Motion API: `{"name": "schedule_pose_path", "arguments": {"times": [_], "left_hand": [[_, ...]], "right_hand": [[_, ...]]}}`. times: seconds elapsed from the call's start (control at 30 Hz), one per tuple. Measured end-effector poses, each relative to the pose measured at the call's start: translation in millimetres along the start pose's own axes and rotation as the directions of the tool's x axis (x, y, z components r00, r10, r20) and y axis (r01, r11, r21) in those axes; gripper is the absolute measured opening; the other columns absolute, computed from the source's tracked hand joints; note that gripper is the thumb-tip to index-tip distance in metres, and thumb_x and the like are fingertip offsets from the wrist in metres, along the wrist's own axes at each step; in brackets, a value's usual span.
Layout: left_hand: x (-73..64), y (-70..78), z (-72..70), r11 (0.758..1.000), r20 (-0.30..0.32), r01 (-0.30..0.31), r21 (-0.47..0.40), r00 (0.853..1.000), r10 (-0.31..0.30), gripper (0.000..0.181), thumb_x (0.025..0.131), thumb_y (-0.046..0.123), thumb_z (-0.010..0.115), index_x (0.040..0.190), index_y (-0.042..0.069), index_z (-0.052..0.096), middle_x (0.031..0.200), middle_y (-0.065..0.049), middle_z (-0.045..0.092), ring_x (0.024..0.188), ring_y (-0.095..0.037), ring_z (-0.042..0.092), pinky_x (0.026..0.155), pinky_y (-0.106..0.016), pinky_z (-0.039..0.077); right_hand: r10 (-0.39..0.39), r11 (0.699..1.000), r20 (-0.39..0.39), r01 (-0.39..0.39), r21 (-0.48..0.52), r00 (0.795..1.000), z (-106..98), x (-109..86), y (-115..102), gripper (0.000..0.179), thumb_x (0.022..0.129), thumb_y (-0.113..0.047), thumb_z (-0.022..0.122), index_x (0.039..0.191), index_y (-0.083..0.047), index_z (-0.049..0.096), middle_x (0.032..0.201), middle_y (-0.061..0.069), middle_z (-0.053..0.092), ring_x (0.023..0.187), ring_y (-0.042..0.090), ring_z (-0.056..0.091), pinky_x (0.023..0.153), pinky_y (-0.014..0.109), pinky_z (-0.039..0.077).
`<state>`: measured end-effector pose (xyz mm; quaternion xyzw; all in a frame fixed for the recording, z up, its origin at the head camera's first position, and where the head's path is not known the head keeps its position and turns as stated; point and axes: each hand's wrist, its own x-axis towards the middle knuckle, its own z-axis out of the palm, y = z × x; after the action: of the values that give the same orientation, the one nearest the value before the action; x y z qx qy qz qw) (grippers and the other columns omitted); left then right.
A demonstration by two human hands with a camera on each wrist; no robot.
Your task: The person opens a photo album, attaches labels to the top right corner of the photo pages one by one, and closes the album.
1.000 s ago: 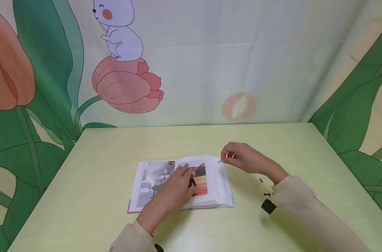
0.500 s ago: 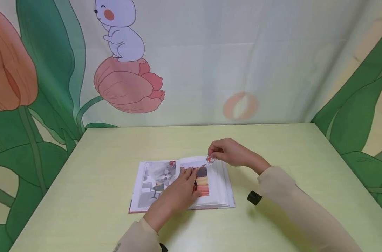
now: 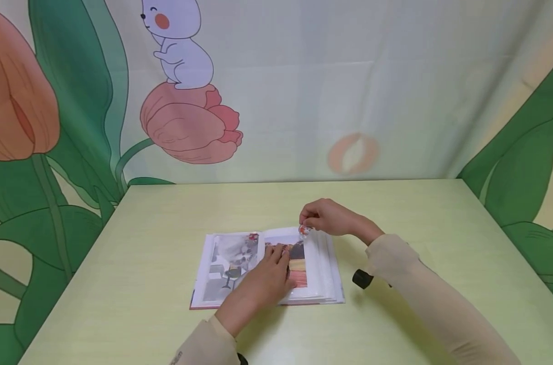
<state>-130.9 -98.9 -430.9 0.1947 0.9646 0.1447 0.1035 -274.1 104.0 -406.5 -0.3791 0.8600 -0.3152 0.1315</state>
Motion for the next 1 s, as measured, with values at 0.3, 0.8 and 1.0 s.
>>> {"name": "schedule_pose_path", "arguments": {"times": [0.3,0.8,1.0], "left_hand": [[1.7,2.8,-0.3,0.998,0.006,0.004,0.056,1.000,-0.004,0.069,0.104,0.030,0.064,0.153,-0.010,0.038,0.162,-0.027,0.032,0.151,-0.044,0.026,0.120,-0.047,0.032],[2.9,5.8,0.3,0.999,0.010,0.025,0.043,1.000,-0.026,0.068,0.103,0.030,0.064,0.153,-0.009,0.039,0.162,-0.027,0.032,0.151,-0.046,0.025,0.120,-0.048,0.032],[2.7,5.8,-0.1,0.998,0.013,0.037,0.043,0.999,-0.037,0.067,0.103,0.030,0.064,0.153,-0.009,0.040,0.163,-0.026,0.032,0.152,-0.045,0.024,0.121,-0.047,0.031]], "right_hand": [[0.023,0.999,0.051,-0.024,0.023,0.998,3.3,10.3,6.4,0.015,0.103,-0.006,0.060,0.095,-0.008,0.072,0.079,0.000,0.062,0.068,0.011,0.050,0.065,0.027,0.042],[0.021,1.000,0.132,-0.023,0.009,0.991,5.1,21.2,14.1,0.015,0.104,-0.007,0.060,0.095,-0.009,0.072,0.085,-0.002,0.066,0.072,0.012,0.052,0.067,0.027,0.044],[0.031,0.999,0.142,-0.028,-0.022,0.989,8.3,24.5,16.9,0.014,0.104,-0.008,0.061,0.094,-0.010,0.071,0.085,-0.003,0.066,0.074,0.012,0.052,0.069,0.027,0.044]]}}
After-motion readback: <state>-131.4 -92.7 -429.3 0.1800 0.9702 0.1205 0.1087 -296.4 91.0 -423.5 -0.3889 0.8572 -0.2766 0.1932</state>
